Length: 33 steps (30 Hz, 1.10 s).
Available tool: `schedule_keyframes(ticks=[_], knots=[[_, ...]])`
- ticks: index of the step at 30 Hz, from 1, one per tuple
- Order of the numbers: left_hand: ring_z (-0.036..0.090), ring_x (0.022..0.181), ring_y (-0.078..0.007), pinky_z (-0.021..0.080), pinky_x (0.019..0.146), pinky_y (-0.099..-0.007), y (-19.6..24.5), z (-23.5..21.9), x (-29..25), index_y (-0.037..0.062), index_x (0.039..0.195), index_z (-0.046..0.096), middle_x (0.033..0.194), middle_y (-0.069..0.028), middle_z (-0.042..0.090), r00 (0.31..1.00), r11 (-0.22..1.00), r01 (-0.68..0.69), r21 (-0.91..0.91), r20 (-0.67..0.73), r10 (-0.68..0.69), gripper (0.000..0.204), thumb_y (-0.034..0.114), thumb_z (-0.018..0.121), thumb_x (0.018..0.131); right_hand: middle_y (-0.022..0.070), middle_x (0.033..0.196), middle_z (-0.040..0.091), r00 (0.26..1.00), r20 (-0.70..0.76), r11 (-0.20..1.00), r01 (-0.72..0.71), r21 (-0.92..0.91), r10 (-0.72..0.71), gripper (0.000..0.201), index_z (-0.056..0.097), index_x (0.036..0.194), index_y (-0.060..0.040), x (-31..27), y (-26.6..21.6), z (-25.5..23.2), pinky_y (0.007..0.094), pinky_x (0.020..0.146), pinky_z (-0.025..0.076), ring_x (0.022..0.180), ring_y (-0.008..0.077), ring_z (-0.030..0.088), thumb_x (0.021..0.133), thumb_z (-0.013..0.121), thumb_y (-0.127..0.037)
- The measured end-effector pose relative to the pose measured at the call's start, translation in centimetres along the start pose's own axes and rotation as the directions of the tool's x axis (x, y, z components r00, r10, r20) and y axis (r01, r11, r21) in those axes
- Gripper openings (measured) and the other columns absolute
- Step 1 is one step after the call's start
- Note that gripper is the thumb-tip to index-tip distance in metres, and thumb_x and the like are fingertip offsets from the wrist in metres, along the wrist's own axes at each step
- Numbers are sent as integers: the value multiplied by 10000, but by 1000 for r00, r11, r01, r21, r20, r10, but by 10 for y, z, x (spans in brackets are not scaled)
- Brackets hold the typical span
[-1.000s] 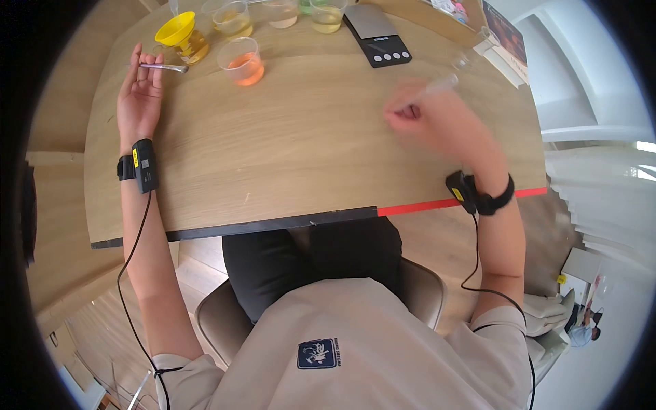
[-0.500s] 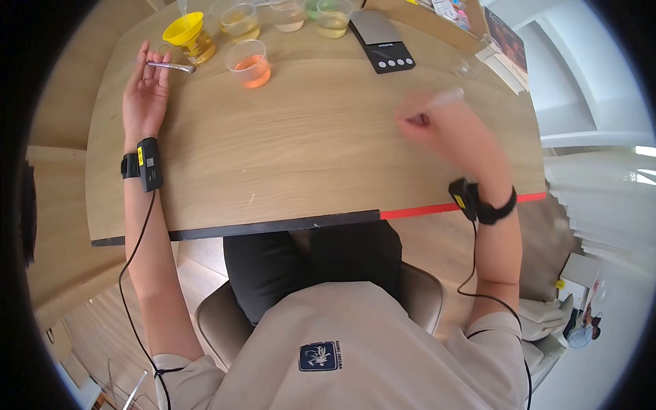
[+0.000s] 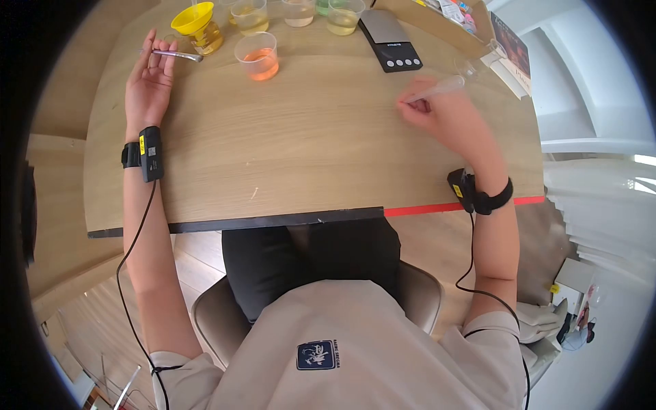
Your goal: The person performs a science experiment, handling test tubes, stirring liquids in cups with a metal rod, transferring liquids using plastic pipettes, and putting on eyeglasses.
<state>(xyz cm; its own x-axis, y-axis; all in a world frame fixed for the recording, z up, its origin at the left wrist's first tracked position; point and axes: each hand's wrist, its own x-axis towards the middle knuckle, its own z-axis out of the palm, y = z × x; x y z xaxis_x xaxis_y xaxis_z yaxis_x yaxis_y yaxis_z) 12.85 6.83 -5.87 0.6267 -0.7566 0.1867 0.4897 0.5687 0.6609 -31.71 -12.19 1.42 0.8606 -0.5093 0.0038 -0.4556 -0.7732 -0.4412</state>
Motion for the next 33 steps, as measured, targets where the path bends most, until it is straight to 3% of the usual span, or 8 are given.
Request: schedule_keyframes(ticks=[3, 6, 11, 15, 20, 26, 29, 33], knots=[[594, 1146, -232, 466, 1158, -396, 1, 1, -1, -97, 1415, 434, 1135, -127, 584, 1000, 1000, -26, -2, 5, 26, 420, 30, 521, 1025, 89, 824, 627, 999, -43, 999, 28, -18, -29, 103, 675, 922, -4, -3, 4, -6, 339, 630, 480, 695, 190, 607, 888, 699, -98], [597, 1146, -235, 465, 1159, -399, -1, 10, -6, -98, 1415, 435, 1131, -128, 587, 999, 999, -38, 16, -21, 38, 421, 34, 523, 1024, 89, 820, 623, 998, 51, 996, 25, -86, -21, 96, 664, 910, -9, -16, -5, -10, 333, 626, 474, 680, 190, 591, 882, 700, -92], [595, 1161, -241, 464, 1162, -400, -1, 8, -2, -101, 1411, 437, 1135, -137, 590, 997, 999, -24, 28, -67, 25, 422, 39, 529, 1024, 62, 813, 632, 994, 104, 997, -31, 66, 24, 79, 673, 904, -20, -15, -12, -6, 309, 599, 468, 662, 179, 590, 859, 702, -78], [598, 1165, -236, 467, 1160, -398, 1, 7, -4, -92, 1409, 445, 1147, -137, 593, 998, 999, -37, 27, -48, 38, 417, 47, 530, 1025, 66, 814, 628, 993, 113, 999, -29, -35, 33, 77, 682, 912, -16, -15, -5, -15, 305, 591, 466, 652, 178, 586, 866, 694, -76], [599, 1154, -230, 468, 1160, -398, -1, 9, -4, -98, 1407, 440, 1141, -135, 591, 997, 999, -27, 26, -65, 29, 417, 46, 527, 1026, 40, 835, 646, 979, 198, 993, -61, 106, 39, 63, 702, 908, -23, -15, 2, -18, 286, 619, 487, 693, 131, 608, 881, 698, -79], [610, 1123, -227, 475, 1152, -399, -1, 10, -4, -97, 1407, 437, 1112, -127, 597, 999, 999, -26, 28, -36, 27, 423, 33, 541, 1017, 47, 906, 660, 967, 250, 996, -58, 64, 40, 79, 706, 933, -9, -7, -4, -21, 269, 655, 498, 745, 130, 628, 893, 699, -77], [610, 1114, -226, 477, 1150, -403, -1, 8, -4, -97, 1407, 434, 1104, -128, 594, 998, 999, -37, 25, -54, 38, 428, 26, 547, 1013, 45, 869, 662, 999, 52, 997, 11, 72, -15, 98, 708, 943, 0, 8, 6, -10, 272, 655, 495, 747, 135, 621, 900, 705, -88], [606, 1116, -228, 479, 1148, -403, -2, 4, -1, -99, 1399, 442, 1107, -127, 589, 999, 999, -32, 0, -34, 32, 423, 29, 553, 1012, 46, 850, 667, 999, 39, 999, 18, 37, -19, 105, 713, 934, 3, 7, 11, -13, 281, 648, 491, 744, 140, 614, 903, 708, -97]])
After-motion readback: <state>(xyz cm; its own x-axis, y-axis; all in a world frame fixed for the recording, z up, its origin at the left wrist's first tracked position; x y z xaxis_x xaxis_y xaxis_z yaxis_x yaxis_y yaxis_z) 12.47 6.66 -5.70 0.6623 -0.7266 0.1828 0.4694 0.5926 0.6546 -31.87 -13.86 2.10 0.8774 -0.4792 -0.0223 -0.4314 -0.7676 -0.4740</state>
